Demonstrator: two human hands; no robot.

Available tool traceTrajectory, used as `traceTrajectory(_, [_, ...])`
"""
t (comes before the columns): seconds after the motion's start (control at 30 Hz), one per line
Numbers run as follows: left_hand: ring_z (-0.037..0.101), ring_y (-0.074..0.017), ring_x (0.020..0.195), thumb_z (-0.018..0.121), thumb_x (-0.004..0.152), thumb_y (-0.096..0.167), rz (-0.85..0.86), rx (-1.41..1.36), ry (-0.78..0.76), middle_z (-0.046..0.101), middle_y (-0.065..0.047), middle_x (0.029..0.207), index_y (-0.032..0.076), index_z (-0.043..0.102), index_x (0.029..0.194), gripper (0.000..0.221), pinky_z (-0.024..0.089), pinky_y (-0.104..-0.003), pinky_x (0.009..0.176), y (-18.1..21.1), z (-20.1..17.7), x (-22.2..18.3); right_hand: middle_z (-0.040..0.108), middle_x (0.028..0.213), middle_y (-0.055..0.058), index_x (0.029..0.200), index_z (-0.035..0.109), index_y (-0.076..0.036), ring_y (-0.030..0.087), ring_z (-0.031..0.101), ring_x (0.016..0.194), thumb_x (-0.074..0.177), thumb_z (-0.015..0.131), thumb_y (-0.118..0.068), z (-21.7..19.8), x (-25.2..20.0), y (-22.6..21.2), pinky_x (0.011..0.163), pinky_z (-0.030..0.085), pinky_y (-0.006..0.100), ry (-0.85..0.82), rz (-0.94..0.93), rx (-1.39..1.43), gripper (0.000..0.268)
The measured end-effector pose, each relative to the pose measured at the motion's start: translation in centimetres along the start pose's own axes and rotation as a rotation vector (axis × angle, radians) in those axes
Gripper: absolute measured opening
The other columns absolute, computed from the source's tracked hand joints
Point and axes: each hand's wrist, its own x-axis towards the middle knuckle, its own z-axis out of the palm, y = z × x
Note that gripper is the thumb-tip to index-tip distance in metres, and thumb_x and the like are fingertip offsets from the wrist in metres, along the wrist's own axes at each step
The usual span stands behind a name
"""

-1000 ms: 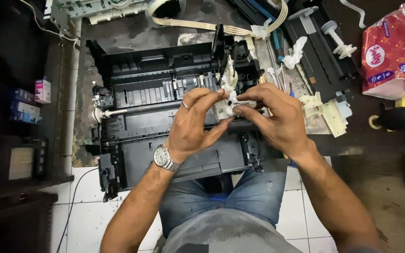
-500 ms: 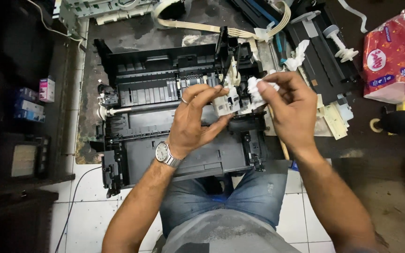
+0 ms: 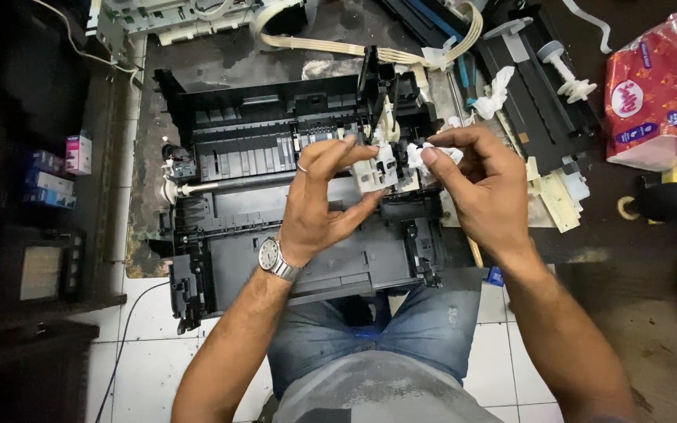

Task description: The person is removing internal plastic and mechanical components from a printer chassis during a repair or disassembly process.

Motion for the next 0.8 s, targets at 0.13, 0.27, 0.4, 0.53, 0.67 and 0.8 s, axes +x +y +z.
traceTrajectory(0.13, [0.061, -0.0278, 0.121, 0.083, 0.088, 0.000, -0.062, -0.076, -0.010, 0.072, -0.011, 0.122, 0.002, 0.044, 0.147, 0.070, 0.056, -0.043, 0.104, 0.4, -0.2, 0.3, 0.071, 0.096, 0.014, 0.111, 0.072, 0.001, 0.010, 0.057, 0.064, 0.100, 0.080, -0.012, -0.9, 0.0, 0.3, 0.058, 0.049, 0.026, 0.025, 0.013, -0.014, 0.018])
traceTrajectory(0.27, [0.057, -0.0294, 0.122, 0.084, 0.088, 0.000, -0.086, -0.088, -0.011, 0.071, -0.012, 0.120, 0.000, 0.041, 0.149, 0.074, 0.051, -0.045, 0.109, -0.2, 0.1, -0.1, 0.069, 0.094, 0.016, 0.114, 0.070, 0.003, 0.014, 0.063, 0.068, 0.100, 0.078, -0.010, -2.1, -0.1, 1.4, 0.063, 0.055, 0.030, 0.019, 0.076, 0.034, 0.021])
traceTrajectory(0.4, [0.054, -0.0297, 0.122, 0.083, 0.089, 0.000, -0.108, -0.103, -0.035, 0.071, -0.012, 0.121, 0.000, 0.039, 0.150, 0.076, 0.047, -0.046, 0.112, -0.1, 0.0, -0.1, 0.066, 0.088, 0.017, 0.116, 0.069, 0.006, 0.019, 0.070, 0.071, 0.102, 0.073, -0.008, -3.1, -0.3, 2.6, 0.065, 0.058, 0.031, 0.010, 0.123, 0.084, 0.020])
traceTrajectory(0.53, [0.054, -0.0300, 0.120, 0.085, 0.086, -0.001, -0.105, -0.119, -0.038, 0.071, -0.013, 0.119, -0.001, 0.040, 0.150, 0.078, 0.049, -0.046, 0.110, 0.0, 0.0, -0.1, 0.064, 0.087, 0.016, 0.117, 0.068, 0.008, 0.018, 0.067, 0.075, 0.101, 0.074, -0.010, -3.6, -0.5, 3.9, 0.071, 0.062, 0.036, 0.036, 0.195, 0.181, 0.024])
traceTrajectory(0.67, [0.054, -0.0301, 0.119, 0.084, 0.087, -0.002, -0.091, -0.091, -0.047, 0.071, -0.013, 0.119, -0.002, 0.040, 0.149, 0.077, 0.050, -0.046, 0.108, 0.0, 0.0, -0.2, 0.065, 0.085, 0.012, 0.117, 0.068, 0.006, 0.015, 0.070, 0.074, 0.100, 0.071, -0.009, -3.9, -1.3, 4.8, 0.069, 0.062, 0.029, 0.100, 0.278, 0.290, 0.023])
traceTrajectory(0.8, [0.054, -0.0324, 0.116, 0.086, 0.086, 0.001, -0.060, -0.023, -0.069, 0.072, -0.015, 0.116, -0.005, 0.042, 0.147, 0.076, 0.049, -0.047, 0.106, -0.4, 0.1, -0.5, 0.067, 0.089, 0.007, 0.118, 0.068, 0.001, 0.012, 0.069, 0.080, 0.097, 0.074, -0.013, -4.5, -2.6, 3.8, 0.075, 0.061, 0.025, 0.234, 0.301, 0.282, 0.026])
